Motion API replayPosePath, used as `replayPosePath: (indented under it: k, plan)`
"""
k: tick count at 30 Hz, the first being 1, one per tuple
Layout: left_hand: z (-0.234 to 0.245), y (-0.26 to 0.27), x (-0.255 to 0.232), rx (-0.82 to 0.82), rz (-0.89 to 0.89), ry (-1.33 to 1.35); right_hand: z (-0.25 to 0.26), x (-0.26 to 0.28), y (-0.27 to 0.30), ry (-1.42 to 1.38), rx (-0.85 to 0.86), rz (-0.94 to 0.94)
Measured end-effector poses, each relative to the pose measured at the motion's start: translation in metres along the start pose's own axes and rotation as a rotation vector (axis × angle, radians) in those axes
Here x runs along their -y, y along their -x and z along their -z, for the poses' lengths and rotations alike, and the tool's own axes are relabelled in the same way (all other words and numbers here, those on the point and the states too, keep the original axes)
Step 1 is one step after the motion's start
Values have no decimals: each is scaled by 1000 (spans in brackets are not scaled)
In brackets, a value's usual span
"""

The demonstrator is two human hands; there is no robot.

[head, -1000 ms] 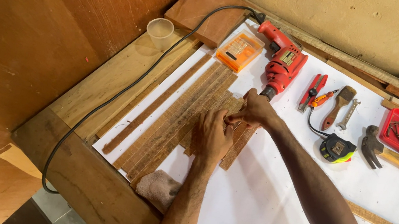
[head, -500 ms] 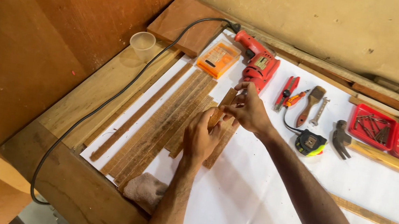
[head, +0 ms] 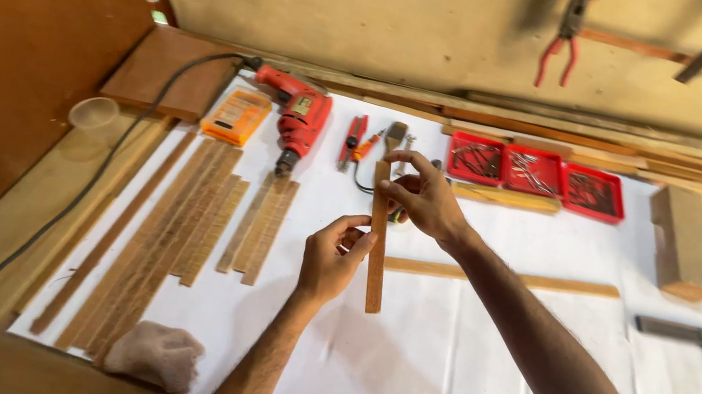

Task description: Measure, mark, and assemble small wooden strips using a hammer and nails.

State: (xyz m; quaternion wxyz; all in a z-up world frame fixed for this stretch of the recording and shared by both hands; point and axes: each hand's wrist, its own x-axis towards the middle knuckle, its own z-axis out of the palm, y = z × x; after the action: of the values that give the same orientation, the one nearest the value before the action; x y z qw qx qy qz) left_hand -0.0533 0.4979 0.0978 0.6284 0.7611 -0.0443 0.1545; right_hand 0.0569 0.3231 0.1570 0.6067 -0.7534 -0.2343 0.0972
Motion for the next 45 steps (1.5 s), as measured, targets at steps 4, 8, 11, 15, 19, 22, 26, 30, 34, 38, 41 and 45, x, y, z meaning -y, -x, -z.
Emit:
replayPosePath:
  k: [4, 8, 11, 15, 19, 22, 26, 30, 34, 38, 41, 45]
  plan:
    - [-64, 6, -14, 169, 120, 202, 52, 10, 54, 42, -75, -70]
    - [-128, 12, -30, 210, 159, 240, 102, 2, 103, 35, -126, -221]
    - [-169, 15, -45, 272, 187, 220, 140, -12, 138, 54, -192, -308]
    - [-221, 11, -26, 352, 7, 69, 185, -30, 184, 38, -271, -375]
    - [-264, -5, 4, 342, -85, -75, 218, -70, 226, 45, -349, -445]
    - [-286, -16, 18, 308, -286, -298, 229, -108, 247, 97, -389, -467]
    - [-309, -28, 35, 388, -296, -514, 231, -131, 254, 164, -398, -507]
    - [-318, -31, 49, 448, -337, -563, 226, -134, 249, 268, -424, -490]
    - [-322, -29, 49, 515, -348, -535, 222, -133, 246, 307, -433, -532]
    - [-324, -26, 46, 511, -342, -555, 219, -141, 249, 313, -472, -494]
    - [-325, -26, 47, 507, -314, -536, 219, -146, 249, 303, -477, -475]
    - [-326, -24, 50, 481, -331, -526, 218, -147, 248, 357, -463, -480]
